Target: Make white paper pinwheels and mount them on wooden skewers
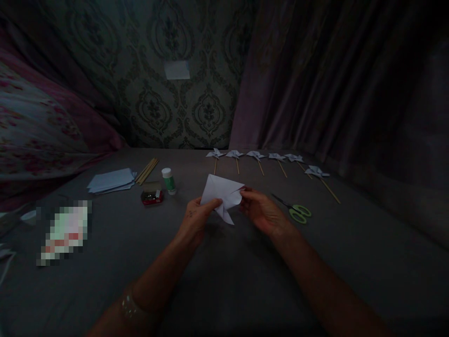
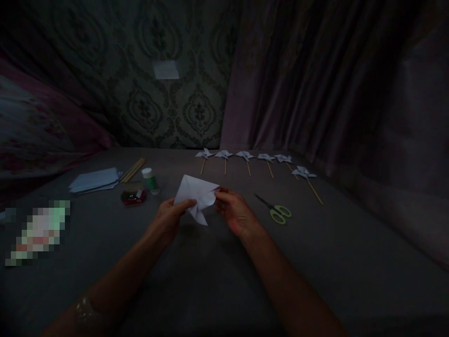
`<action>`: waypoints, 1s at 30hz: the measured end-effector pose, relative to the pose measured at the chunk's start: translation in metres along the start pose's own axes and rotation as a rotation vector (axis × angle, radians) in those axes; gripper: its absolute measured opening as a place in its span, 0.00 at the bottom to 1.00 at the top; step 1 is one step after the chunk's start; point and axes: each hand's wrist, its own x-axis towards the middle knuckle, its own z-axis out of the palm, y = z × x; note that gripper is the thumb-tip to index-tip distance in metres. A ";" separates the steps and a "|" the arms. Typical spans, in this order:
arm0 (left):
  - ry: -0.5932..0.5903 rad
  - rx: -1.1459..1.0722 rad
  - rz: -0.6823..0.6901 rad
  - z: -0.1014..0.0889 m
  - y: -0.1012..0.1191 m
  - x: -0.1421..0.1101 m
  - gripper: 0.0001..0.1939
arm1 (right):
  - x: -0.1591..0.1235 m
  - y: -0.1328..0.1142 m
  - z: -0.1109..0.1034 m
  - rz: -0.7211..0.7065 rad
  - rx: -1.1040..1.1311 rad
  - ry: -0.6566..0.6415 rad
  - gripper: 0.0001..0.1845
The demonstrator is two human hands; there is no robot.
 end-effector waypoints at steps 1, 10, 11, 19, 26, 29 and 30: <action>-0.001 0.000 0.003 0.000 0.000 0.000 0.11 | 0.000 0.000 0.000 0.002 0.003 -0.009 0.12; -0.028 0.007 -0.046 0.002 0.001 -0.005 0.13 | 0.000 0.006 0.001 -0.338 -0.262 0.177 0.22; -0.028 0.007 -0.046 0.003 0.001 -0.005 0.13 | 0.000 0.006 0.001 -0.352 -0.316 0.186 0.21; -0.009 0.010 -0.073 0.005 0.004 -0.006 0.14 | 0.002 0.004 -0.005 -0.593 -0.649 0.198 0.15; -0.015 0.032 -0.036 0.003 0.002 -0.006 0.12 | 0.001 -0.002 -0.009 -0.851 -0.871 0.156 0.11; -0.020 0.041 -0.047 0.002 0.002 -0.006 0.12 | 0.001 -0.003 -0.011 -0.887 -0.900 0.172 0.14; -0.019 0.040 -0.052 0.002 0.001 -0.005 0.12 | 0.002 -0.003 -0.011 -0.892 -0.903 0.179 0.15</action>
